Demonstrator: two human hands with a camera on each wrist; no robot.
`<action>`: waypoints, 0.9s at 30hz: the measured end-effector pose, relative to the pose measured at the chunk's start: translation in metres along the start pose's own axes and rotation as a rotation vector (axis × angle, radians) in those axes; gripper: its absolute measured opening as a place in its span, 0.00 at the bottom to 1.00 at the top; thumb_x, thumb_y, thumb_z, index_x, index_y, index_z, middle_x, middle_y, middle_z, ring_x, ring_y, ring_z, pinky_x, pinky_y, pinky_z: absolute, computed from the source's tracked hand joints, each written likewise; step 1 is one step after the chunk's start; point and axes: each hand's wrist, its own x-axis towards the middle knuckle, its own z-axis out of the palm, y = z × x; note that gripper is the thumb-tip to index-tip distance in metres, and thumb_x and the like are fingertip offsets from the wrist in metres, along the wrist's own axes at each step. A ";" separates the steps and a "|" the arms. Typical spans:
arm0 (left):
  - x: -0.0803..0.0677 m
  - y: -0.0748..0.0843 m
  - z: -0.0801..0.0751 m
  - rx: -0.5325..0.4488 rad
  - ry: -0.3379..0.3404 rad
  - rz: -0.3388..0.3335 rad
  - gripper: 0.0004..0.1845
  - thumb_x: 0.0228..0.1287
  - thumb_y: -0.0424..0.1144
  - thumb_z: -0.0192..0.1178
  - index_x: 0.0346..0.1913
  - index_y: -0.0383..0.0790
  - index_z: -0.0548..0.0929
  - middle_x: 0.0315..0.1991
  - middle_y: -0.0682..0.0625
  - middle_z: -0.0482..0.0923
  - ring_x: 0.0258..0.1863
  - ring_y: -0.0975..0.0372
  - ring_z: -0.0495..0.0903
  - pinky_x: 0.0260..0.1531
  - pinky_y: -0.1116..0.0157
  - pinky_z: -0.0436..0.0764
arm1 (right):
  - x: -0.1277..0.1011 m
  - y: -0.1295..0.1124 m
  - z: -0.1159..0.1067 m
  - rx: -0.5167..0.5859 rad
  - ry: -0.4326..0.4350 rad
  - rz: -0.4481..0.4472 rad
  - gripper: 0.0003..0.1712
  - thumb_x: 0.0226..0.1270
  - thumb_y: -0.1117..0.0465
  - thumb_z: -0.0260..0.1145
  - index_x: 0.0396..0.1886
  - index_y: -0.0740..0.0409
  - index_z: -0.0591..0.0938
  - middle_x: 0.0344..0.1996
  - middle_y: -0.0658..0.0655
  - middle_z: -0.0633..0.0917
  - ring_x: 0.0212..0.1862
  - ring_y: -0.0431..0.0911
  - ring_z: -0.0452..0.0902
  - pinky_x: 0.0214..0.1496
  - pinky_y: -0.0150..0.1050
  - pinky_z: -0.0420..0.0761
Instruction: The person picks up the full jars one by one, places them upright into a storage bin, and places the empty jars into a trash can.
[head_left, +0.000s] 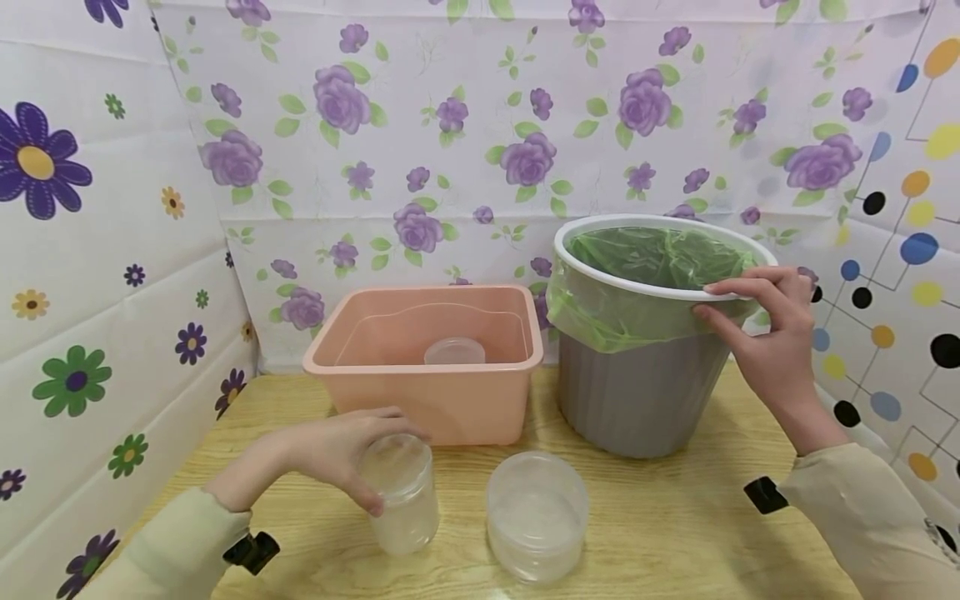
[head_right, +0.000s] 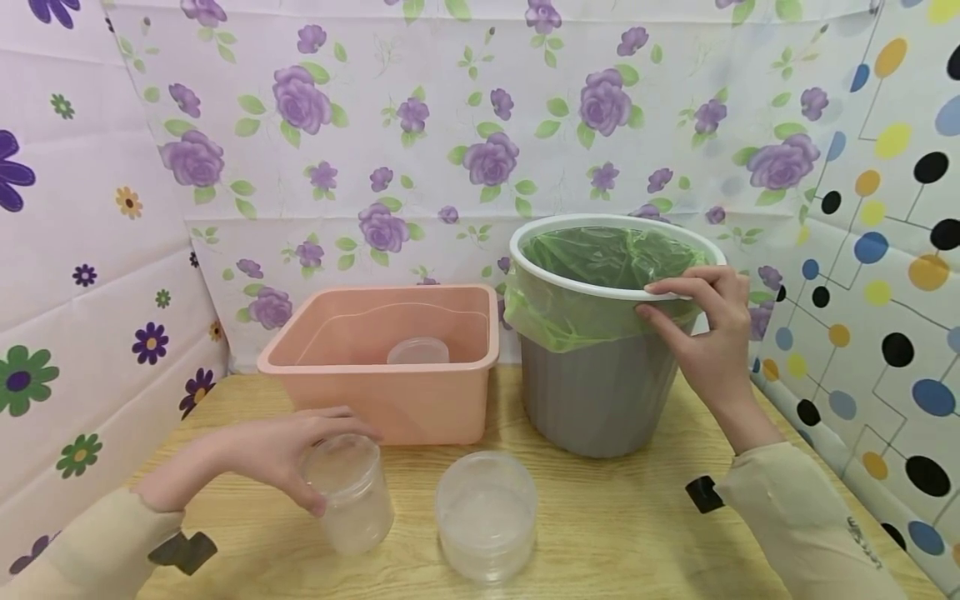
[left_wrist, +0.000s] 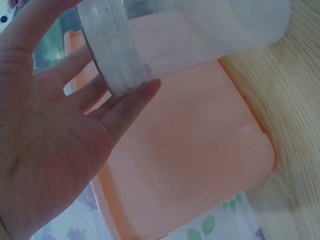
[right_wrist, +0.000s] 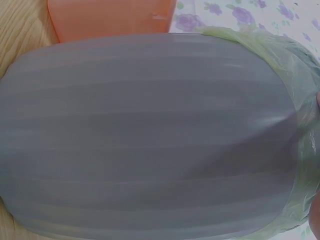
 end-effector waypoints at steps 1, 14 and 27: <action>0.001 0.000 0.000 0.002 -0.005 0.005 0.44 0.43 0.56 0.76 0.68 0.57 0.72 0.60 0.57 0.74 0.61 0.60 0.73 0.63 0.53 0.74 | 0.000 0.000 0.000 -0.002 0.000 0.000 0.12 0.51 0.75 0.75 0.36 0.73 0.84 0.42 0.31 0.73 0.50 0.29 0.64 0.65 0.35 0.51; 0.016 -0.008 -0.008 0.067 -0.032 0.100 0.44 0.41 0.56 0.77 0.65 0.52 0.73 0.59 0.56 0.75 0.60 0.61 0.73 0.64 0.54 0.73 | 0.000 0.001 -0.001 -0.018 -0.010 0.006 0.12 0.50 0.76 0.75 0.36 0.73 0.84 0.42 0.30 0.73 0.50 0.28 0.63 0.62 0.33 0.52; 0.024 0.009 -0.033 0.134 -0.167 0.047 0.43 0.41 0.52 0.78 0.65 0.54 0.72 0.62 0.56 0.75 0.63 0.58 0.73 0.65 0.52 0.72 | -0.001 0.005 -0.001 -0.031 -0.013 0.007 0.13 0.48 0.79 0.74 0.37 0.72 0.85 0.42 0.30 0.73 0.50 0.29 0.63 0.61 0.33 0.53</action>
